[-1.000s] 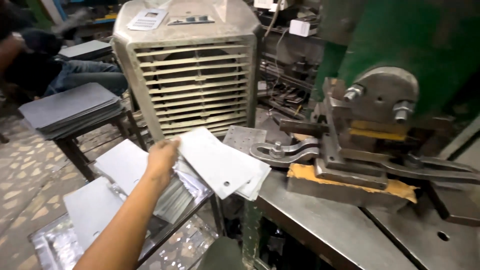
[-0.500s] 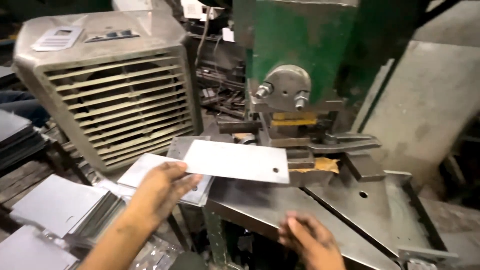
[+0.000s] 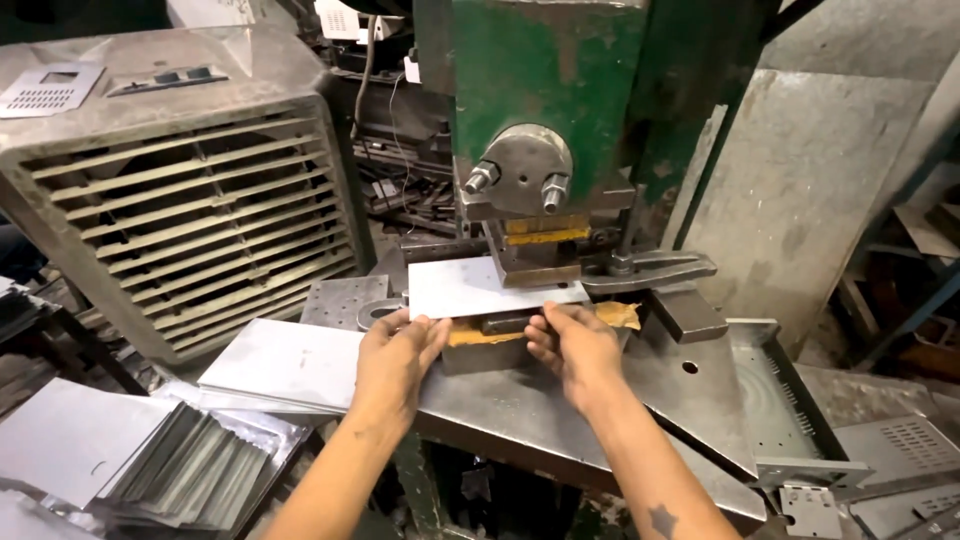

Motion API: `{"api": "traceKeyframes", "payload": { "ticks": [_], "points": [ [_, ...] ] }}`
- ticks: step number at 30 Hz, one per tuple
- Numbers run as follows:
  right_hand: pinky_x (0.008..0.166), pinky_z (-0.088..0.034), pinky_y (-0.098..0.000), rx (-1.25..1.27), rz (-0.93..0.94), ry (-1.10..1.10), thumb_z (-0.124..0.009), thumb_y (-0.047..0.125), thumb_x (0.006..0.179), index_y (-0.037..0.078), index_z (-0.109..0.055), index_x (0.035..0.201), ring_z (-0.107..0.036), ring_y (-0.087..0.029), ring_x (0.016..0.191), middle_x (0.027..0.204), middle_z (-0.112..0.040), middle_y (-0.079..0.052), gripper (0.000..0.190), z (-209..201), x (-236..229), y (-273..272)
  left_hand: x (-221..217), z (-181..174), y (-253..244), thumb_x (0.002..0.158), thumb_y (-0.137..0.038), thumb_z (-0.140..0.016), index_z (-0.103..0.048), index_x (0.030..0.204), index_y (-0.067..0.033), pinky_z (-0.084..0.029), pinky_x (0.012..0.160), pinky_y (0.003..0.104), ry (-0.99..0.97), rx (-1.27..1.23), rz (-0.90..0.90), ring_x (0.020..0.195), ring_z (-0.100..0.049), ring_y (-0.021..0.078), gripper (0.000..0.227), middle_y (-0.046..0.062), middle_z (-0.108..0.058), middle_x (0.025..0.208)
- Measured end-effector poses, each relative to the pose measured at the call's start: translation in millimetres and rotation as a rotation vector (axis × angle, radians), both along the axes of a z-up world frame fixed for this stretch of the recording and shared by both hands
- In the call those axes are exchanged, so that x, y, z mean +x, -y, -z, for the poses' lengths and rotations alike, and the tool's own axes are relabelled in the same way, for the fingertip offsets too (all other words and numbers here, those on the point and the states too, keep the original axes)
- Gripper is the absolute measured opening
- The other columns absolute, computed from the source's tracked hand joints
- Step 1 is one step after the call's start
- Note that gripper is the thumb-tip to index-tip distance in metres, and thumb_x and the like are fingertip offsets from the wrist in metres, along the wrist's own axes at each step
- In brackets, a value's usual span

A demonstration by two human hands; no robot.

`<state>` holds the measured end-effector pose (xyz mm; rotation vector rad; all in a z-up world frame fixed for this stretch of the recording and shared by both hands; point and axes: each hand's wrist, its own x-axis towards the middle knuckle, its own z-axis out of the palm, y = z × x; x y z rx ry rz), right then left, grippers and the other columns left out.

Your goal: Operating a stamping press machine to process and shape metal plates.

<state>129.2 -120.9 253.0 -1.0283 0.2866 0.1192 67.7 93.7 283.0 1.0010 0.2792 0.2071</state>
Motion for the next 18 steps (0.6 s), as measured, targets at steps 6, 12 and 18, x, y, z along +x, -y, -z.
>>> {"api": "traceKeyframes", "payload": {
  "ticks": [6, 12, 18],
  "points": [
    [0.055, -0.056, -0.0295, -0.166, 0.025, -0.006, -0.069, 0.021, 0.096, 0.005, -0.066, 0.093, -0.068, -0.015, 0.067, 0.082, -0.071, -0.006, 0.017, 3.6, 18.6, -9.5, 10.7, 3.8, -1.9, 0.091, 0.001, -0.055, -0.039, 0.142, 0.0093, -0.057, 0.092, 0.031, 0.019, 0.293, -0.035, 0.11, -0.068, 0.0238, 0.054, 0.019, -0.064, 0.124],
    [0.054, -0.054, -0.0281, -0.224, 0.052, -0.022, -0.072, 0.026, 0.094, 0.006, -0.067, 0.088, -0.067, -0.013, 0.065, 0.079, -0.072, -0.004, 0.021, -3.9, 11.4, -8.1, 19.5, 22.6, -2.2, 0.085, 0.002, -0.058, -0.041, 0.146, 0.0038, -0.055, 0.086, 0.03, 0.046, 0.422, -0.01, 0.105, -0.067, 0.0215, 0.063, 0.02, -0.064, 0.124],
    [0.053, -0.054, -0.0274, -0.248, 0.074, -0.01, -0.074, 0.025, 0.093, 0.007, -0.066, 0.086, -0.067, -0.012, 0.064, 0.078, -0.072, -0.003, 0.021, -2.1, 14.7, 3.7, 14.1, 10.9, 13.7, 0.086, -0.001, -0.062, -0.031, 0.151, -0.0018, -0.05, 0.083, 0.031, -0.037, 0.524, 0.012, 0.102, -0.064, 0.021, 0.072, 0.016, -0.067, 0.127]
  ]
}}
